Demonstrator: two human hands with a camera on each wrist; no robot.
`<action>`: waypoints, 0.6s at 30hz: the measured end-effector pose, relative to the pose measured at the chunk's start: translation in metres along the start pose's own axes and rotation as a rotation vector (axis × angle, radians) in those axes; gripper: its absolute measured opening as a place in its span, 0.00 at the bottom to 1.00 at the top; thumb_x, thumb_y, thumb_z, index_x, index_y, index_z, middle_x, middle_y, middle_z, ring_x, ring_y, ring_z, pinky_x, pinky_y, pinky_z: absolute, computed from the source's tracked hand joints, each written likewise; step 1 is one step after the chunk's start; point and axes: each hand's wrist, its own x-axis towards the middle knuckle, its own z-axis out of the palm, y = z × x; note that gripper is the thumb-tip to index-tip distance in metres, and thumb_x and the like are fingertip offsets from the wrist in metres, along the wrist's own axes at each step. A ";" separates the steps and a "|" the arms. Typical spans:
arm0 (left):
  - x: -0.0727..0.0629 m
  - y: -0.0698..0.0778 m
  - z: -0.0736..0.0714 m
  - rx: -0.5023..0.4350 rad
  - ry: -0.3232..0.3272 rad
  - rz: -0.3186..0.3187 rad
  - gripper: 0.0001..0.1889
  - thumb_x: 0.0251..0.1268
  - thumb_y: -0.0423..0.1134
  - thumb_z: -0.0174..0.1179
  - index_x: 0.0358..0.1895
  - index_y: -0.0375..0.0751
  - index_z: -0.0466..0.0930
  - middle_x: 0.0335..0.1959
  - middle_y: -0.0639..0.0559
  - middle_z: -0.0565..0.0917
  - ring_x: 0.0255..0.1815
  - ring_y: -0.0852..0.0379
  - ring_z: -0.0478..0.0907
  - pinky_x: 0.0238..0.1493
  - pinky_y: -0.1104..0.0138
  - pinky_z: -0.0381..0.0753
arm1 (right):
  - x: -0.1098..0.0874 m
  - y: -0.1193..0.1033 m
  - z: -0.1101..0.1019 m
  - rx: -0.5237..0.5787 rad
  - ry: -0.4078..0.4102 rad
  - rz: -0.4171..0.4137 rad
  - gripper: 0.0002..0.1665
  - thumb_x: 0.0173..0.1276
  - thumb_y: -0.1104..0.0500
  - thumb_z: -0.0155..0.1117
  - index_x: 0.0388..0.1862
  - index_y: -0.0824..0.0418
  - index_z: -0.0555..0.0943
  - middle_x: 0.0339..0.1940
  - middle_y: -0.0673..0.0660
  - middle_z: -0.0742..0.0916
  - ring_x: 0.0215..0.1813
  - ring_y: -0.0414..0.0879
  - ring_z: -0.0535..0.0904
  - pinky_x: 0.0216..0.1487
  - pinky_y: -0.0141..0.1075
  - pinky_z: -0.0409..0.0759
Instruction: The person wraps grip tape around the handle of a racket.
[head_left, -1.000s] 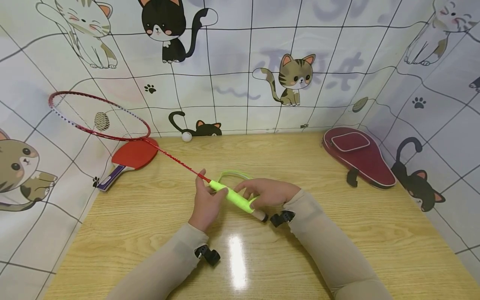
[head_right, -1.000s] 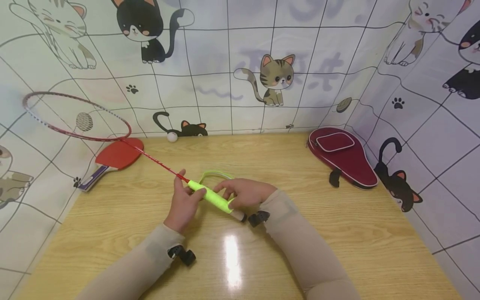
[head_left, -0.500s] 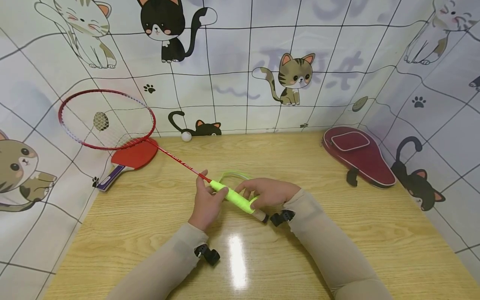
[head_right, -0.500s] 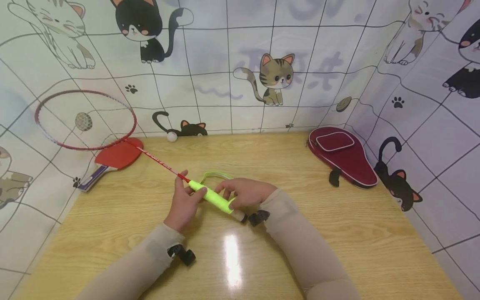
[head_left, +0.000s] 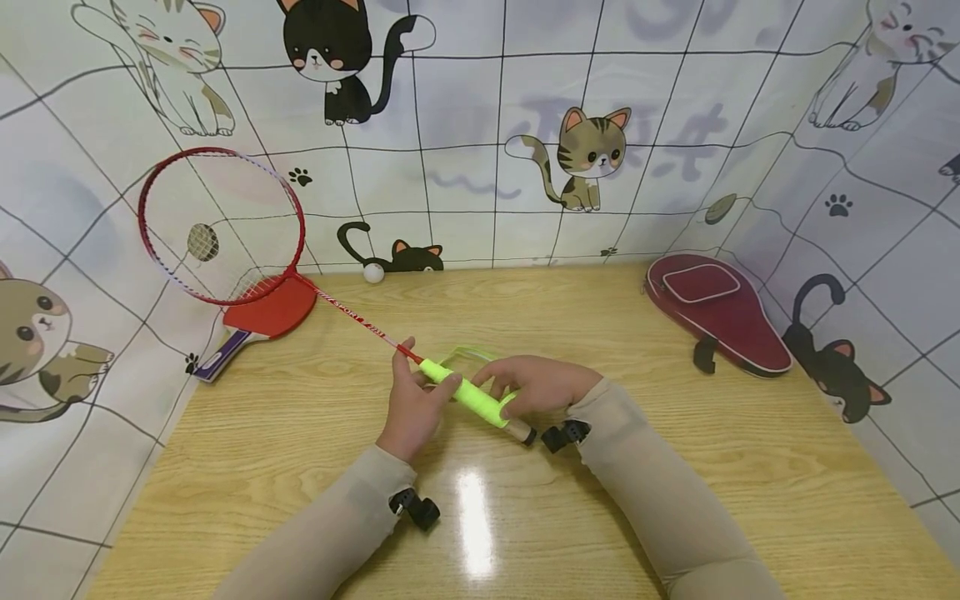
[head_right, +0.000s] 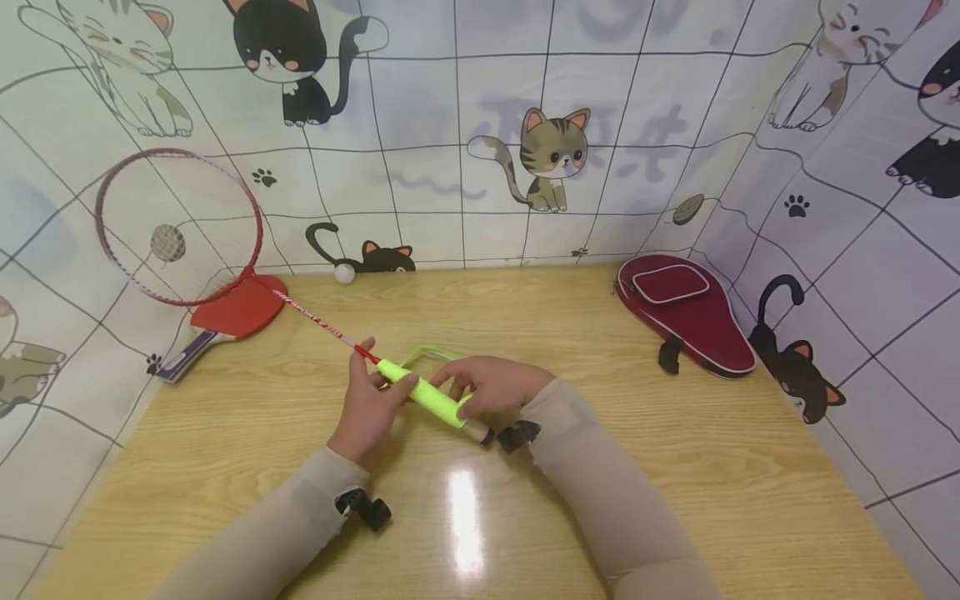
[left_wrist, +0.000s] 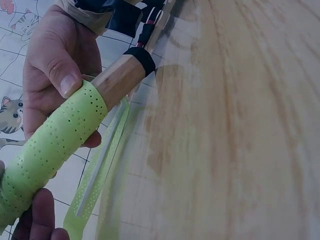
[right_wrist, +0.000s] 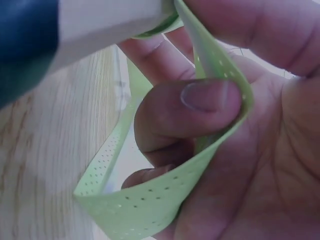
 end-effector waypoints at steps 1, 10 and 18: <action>0.000 0.000 0.000 -0.005 -0.003 0.001 0.47 0.73 0.34 0.67 0.83 0.54 0.43 0.54 0.31 0.85 0.45 0.47 0.89 0.50 0.59 0.87 | 0.000 0.000 0.000 -0.007 0.002 -0.003 0.34 0.69 0.66 0.70 0.72 0.49 0.76 0.49 0.50 0.89 0.53 0.46 0.83 0.59 0.47 0.81; 0.000 0.001 0.001 0.002 0.018 -0.011 0.47 0.72 0.32 0.64 0.83 0.52 0.42 0.54 0.30 0.85 0.50 0.45 0.88 0.49 0.63 0.82 | 0.001 0.003 -0.002 0.038 -0.036 -0.022 0.40 0.64 0.74 0.61 0.74 0.49 0.76 0.50 0.52 0.90 0.54 0.47 0.84 0.51 0.42 0.81; -0.002 0.002 0.002 -0.026 0.017 -0.001 0.46 0.70 0.30 0.62 0.83 0.49 0.43 0.56 0.28 0.83 0.49 0.45 0.87 0.50 0.63 0.83 | 0.000 0.004 -0.002 0.009 -0.022 -0.028 0.35 0.66 0.70 0.66 0.71 0.49 0.77 0.48 0.53 0.89 0.50 0.48 0.84 0.50 0.42 0.82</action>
